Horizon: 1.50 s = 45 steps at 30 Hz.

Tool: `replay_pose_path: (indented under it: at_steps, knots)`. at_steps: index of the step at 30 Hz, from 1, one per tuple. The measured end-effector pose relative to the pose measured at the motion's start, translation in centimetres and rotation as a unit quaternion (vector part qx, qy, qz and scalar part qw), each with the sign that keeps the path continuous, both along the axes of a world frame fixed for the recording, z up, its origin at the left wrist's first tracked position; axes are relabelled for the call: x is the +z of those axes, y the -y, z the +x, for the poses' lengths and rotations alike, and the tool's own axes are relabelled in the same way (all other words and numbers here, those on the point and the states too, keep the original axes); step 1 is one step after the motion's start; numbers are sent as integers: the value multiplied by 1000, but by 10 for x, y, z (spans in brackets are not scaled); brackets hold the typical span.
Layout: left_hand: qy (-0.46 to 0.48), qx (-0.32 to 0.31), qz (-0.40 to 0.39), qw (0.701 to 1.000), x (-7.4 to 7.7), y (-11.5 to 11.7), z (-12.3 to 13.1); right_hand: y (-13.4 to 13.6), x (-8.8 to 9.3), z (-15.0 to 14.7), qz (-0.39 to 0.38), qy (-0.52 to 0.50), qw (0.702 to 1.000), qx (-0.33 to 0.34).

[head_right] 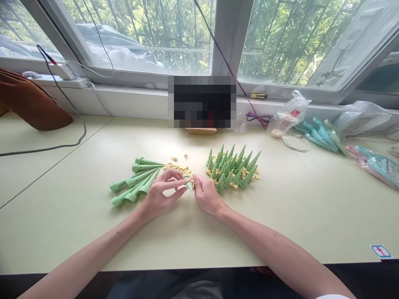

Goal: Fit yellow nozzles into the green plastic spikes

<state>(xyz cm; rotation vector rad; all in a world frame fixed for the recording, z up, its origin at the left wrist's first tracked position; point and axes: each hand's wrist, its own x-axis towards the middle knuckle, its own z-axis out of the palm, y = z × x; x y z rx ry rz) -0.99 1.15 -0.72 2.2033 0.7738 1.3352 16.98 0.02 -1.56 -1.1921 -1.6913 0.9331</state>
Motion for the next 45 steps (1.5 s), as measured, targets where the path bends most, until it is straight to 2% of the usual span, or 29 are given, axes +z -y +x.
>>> replay_pose_path:
  at_steps: [5,12,15,18,25,36,42,45]
  knots:
    - [-4,-16,-30,999,4,2,0,-1,-2,0,2,-7,1000,-9]
    - [-22,19,15,999,-5,-1,4,-2,-3,1,-21,-35,999,-10]
    - [0,54,-30,998,-5,-1,6,-2,-3,1,-25,-47,999,-9]
    - [-23,72,-71,995,-2,-1,7,-2,-4,1,-25,-54,998,-9]
    - [-50,56,-121,990,-3,-1,8,-2,-5,2,-32,-83,996,4]
    - [-17,35,-73,997,-5,2,6,1,-6,3,-32,-149,987,54]
    - [-4,14,-100,995,-3,6,6,2,-7,4,0,-131,989,61]
    - [-22,8,-84,996,1,6,5,3,-6,4,9,-114,991,63]
